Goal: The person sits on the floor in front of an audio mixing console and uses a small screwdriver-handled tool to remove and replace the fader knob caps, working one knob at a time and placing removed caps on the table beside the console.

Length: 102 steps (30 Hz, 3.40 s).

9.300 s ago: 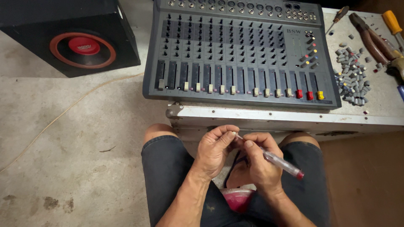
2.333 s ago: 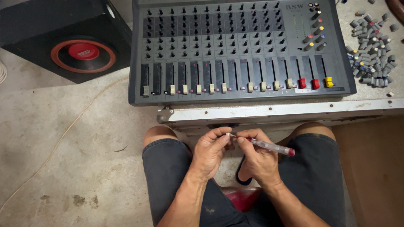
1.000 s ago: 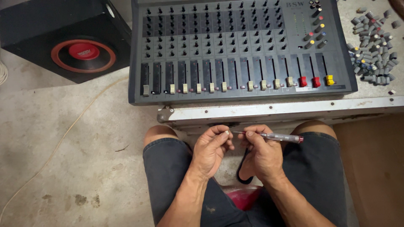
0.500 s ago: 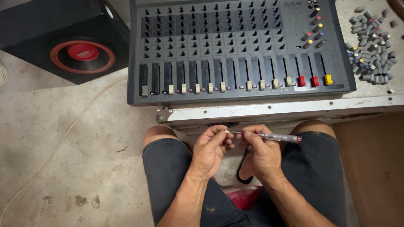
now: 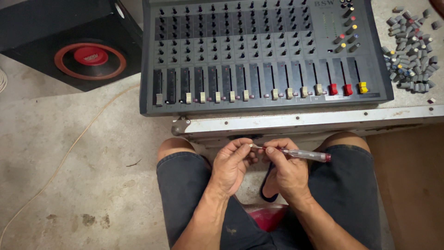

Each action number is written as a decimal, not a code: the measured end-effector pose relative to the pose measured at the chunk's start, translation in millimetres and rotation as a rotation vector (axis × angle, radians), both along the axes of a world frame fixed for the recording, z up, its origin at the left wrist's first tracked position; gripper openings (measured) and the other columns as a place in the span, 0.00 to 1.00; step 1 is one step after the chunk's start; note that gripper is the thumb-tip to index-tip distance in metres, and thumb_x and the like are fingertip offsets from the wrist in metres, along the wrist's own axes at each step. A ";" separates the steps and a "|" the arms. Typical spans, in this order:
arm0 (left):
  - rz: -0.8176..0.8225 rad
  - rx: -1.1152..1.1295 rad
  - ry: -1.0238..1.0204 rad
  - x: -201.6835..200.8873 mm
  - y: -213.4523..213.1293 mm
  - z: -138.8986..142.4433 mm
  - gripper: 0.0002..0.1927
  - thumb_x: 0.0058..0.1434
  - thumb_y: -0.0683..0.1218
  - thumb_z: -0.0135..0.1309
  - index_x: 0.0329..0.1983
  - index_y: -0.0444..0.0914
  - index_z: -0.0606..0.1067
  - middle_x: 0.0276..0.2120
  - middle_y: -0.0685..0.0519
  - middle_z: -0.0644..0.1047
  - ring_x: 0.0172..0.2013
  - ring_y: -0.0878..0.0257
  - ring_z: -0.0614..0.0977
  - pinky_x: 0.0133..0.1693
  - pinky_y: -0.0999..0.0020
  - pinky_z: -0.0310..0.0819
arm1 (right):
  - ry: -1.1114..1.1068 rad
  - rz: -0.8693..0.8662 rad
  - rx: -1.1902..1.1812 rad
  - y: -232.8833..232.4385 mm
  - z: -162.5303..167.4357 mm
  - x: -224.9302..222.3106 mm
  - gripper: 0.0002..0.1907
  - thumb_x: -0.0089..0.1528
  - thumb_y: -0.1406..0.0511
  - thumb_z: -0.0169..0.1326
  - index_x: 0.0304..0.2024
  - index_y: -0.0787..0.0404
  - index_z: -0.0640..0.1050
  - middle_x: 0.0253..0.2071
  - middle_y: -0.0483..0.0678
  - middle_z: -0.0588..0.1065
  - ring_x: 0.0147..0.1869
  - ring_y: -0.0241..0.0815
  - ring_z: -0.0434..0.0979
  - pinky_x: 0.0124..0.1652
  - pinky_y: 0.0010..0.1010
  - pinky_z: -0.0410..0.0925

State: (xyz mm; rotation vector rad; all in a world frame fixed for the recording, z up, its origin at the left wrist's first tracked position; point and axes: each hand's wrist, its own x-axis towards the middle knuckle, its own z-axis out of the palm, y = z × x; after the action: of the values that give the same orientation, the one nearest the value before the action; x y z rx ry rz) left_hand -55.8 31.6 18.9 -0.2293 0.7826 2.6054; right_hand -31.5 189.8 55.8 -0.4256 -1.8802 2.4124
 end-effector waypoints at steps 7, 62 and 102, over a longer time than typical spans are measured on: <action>-0.017 -0.005 0.019 1.0 0.5 -1.5 0.10 0.69 0.42 0.54 0.51 0.33 0.77 0.41 0.47 0.81 0.43 0.59 0.81 0.48 0.63 0.76 | 0.011 -0.001 -0.033 -0.8 1.1 0.3 0.06 0.65 0.72 0.54 0.43 0.68 0.78 0.36 0.49 0.79 0.40 0.36 0.76 0.43 0.27 0.70; 0.057 -0.105 0.085 1.9 -1.0 -10.1 0.08 0.67 0.39 0.57 0.48 0.33 0.78 0.41 0.48 0.82 0.39 0.64 0.80 0.44 0.68 0.76 | -0.140 0.003 -0.673 14.3 -10.8 -5.5 0.06 0.64 0.67 0.51 0.41 0.63 0.77 0.34 0.51 0.79 0.40 0.44 0.79 0.44 0.38 0.71; 0.098 -0.216 0.142 0.1 29.6 68.3 0.10 0.66 0.38 0.58 0.49 0.31 0.77 0.39 0.48 0.82 0.38 0.63 0.81 0.43 0.69 0.76 | 0.215 -0.023 -0.256 32.6 9.5 0.3 0.09 0.66 0.72 0.52 0.47 0.71 0.76 0.41 0.56 0.79 0.46 0.42 0.79 0.50 0.30 0.70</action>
State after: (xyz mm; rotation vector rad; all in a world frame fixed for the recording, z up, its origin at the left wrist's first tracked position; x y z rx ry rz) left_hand -55.7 61.2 87.2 -0.1489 1.1312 2.6499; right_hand -31.2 222.4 65.3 -0.1870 -1.4822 2.5738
